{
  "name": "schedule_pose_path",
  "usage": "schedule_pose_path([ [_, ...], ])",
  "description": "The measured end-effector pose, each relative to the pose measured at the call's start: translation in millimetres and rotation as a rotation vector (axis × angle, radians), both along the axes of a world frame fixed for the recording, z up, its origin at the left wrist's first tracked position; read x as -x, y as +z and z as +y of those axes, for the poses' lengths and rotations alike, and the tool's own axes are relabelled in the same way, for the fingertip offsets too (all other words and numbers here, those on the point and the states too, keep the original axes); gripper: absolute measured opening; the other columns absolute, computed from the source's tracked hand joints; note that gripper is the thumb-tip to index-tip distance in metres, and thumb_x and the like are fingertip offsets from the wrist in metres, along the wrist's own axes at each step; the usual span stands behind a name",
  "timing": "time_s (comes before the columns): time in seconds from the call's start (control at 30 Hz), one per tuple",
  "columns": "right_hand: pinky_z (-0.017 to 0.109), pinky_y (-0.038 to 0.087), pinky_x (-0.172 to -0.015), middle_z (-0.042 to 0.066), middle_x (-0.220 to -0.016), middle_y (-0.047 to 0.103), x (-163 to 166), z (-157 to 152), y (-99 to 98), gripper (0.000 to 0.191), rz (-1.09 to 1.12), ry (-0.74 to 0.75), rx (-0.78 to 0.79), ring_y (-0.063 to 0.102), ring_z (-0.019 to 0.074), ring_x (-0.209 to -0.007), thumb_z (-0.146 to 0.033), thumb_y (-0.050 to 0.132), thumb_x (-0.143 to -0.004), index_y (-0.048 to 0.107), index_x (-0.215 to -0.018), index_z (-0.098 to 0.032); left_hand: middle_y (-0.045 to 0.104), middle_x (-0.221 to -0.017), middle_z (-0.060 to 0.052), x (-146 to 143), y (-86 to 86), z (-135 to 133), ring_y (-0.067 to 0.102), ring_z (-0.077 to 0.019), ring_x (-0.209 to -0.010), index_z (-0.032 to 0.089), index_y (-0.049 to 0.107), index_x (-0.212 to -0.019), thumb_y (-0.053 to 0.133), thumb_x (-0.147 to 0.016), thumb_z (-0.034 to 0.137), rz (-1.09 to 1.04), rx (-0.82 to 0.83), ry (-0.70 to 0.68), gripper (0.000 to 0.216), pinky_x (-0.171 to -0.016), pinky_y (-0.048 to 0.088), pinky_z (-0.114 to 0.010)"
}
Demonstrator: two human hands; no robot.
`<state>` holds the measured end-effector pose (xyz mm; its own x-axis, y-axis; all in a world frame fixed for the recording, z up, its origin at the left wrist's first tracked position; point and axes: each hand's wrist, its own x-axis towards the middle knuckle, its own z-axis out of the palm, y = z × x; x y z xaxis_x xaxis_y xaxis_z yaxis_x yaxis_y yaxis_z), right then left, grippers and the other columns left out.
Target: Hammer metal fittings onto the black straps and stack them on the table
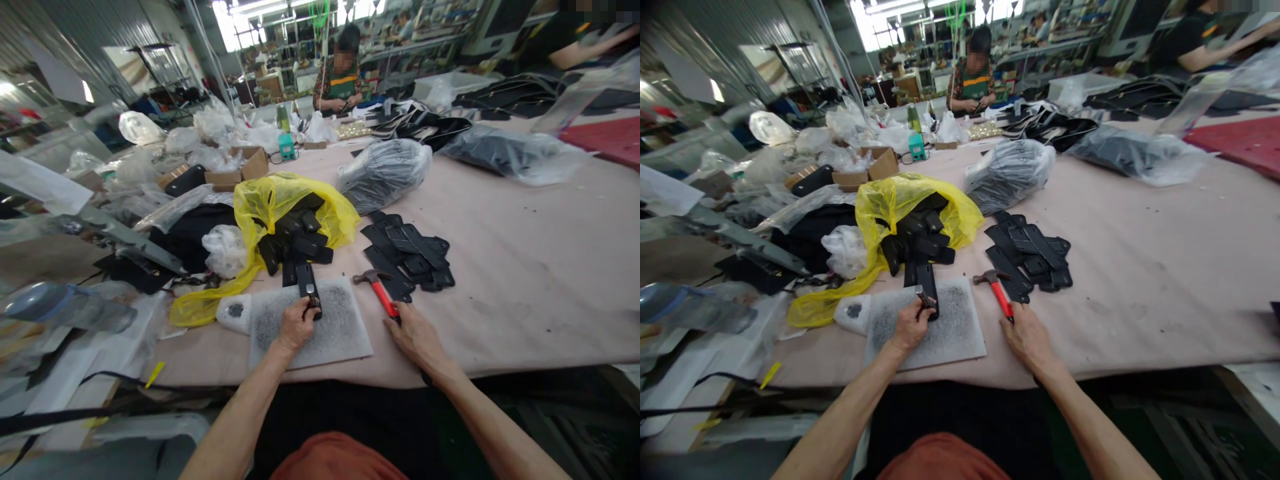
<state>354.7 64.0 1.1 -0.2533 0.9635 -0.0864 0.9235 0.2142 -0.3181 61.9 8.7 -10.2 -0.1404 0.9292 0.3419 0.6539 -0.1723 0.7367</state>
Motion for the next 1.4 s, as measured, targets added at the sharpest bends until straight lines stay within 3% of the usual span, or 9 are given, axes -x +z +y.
schedule_pose_path([
  [0.17,0.031,0.037,-0.070,0.009,-0.094,0.062,6.5,5.2,-2.9,0.017,-0.034,-0.029,0.071,0.060,0.0216,-0.084,-0.032,0.047,-0.094,0.055,-0.096,-0.017,0.074,-0.092,-0.005,-0.3,1.2,-0.4,0.070,-0.0195,-0.086,0.019,0.066,-0.097,0.059,-0.086,0.017,-0.022,-0.011,-0.001,0.013,-0.081,0.056,-0.032],
  [0.4,0.029,0.032,-0.067,0.007,-0.086,0.061,4.3,12.7,-5.0,0.014,0.100,-0.095,0.142,0.057,0.0201,-0.079,-0.029,0.055,-0.087,0.057,-0.094,-0.017,0.074,-0.092,-0.005,0.3,-0.3,-0.3,0.069,-0.0192,-0.088,0.019,0.067,-0.097,0.060,-0.084,0.014,-0.081,0.039,0.023,0.015,-0.082,0.055,-0.031],
  [0.5,0.028,0.033,-0.062,0.003,-0.073,0.057,10.4,17.5,4.1,0.010,0.342,-0.210,0.312,0.053,0.0179,-0.070,-0.024,0.063,-0.076,0.058,-0.083,-0.018,0.074,-0.089,-0.004,-0.3,-0.1,-0.2,0.070,-0.0189,-0.084,0.019,0.067,-0.095,0.061,-0.084,0.013,-0.051,0.054,0.032,0.014,-0.077,0.054,-0.030],
  [0.57,0.026,0.034,-0.056,-0.001,-0.066,0.054,15.9,16.3,10.4,0.009,0.625,-0.304,0.522,0.050,0.0147,-0.061,-0.023,0.063,-0.075,0.055,-0.076,-0.019,0.074,-0.089,-0.004,-0.9,0.3,-0.2,0.070,-0.0187,-0.084,0.020,0.067,-0.095,0.061,-0.084,0.013,-0.017,0.043,0.036,0.015,-0.077,0.054,-0.030],
  [0.67,0.025,0.039,-0.051,-0.003,-0.064,0.051,22.6,7.0,15.9,0.010,1.056,-0.438,0.882,0.047,0.0111,-0.052,-0.026,0.058,-0.081,0.051,-0.078,-0.020,0.074,-0.089,-0.004,-1.6,-0.1,-0.4,0.070,-0.0185,-0.084,0.020,0.067,-0.097,0.061,-0.084,0.013,0.008,0.024,0.040,0.015,-0.077,0.054,-0.029],
  [0.73,0.024,0.042,-0.049,-0.003,-0.065,0.049,24.9,-1.0,17.0,0.011,1.150,-0.484,1.001,0.046,0.0096,-0.049,-0.028,0.052,-0.087,0.051,-0.082,-0.019,0.074,-0.089,-0.003,-1.9,-0.9,-0.7,0.070,-0.0185,-0.084,0.020,0.066,-0.097,0.061,-0.084,0.014,0.009,0.017,0.043,0.015,-0.077,0.054,-0.029],
  [0.97,0.017,0.024,-0.034,-0.007,-0.057,0.040,24.2,-11.1,20.6,0.020,1.094,-0.584,1.018,0.034,0.0048,-0.037,-0.026,0.038,-0.095,0.048,-0.080,-0.018,0.073,-0.085,-0.004,-0.7,-1.3,-0.5,0.070,-0.0189,-0.081,0.019,0.066,-0.095,0.059,-0.085,0.015,0.027,0.014,0.047,0.013,-0.074,0.053,-0.028],
  [1.13,0.017,0.023,-0.031,-0.007,-0.054,0.042,26.4,-14.0,21.0,0.021,1.068,-0.612,0.944,0.033,0.0046,-0.034,-0.027,0.041,-0.095,0.048,-0.078,-0.018,0.074,-0.085,-0.004,4.0,-1.2,1.3,0.070,-0.0195,-0.080,0.019,0.066,-0.092,0.059,-0.085,0.018,0.040,0.037,0.024,0.010,-0.075,0.053,-0.029],
  [1.4,0.017,0.024,-0.031,-0.008,-0.054,0.043,29.3,-22.2,4.3,0.024,1.116,-0.630,0.877,0.032,0.0045,-0.033,-0.032,0.042,-0.097,0.047,-0.078,-0.020,0.075,-0.090,-0.004,9.1,-4.5,6.2,0.071,-0.0188,-0.083,0.020,0.067,-0.095,0.057,-0.087,0.020,0.028,0.044,-0.001,0.013,-0.078,0.055,-0.029],
])
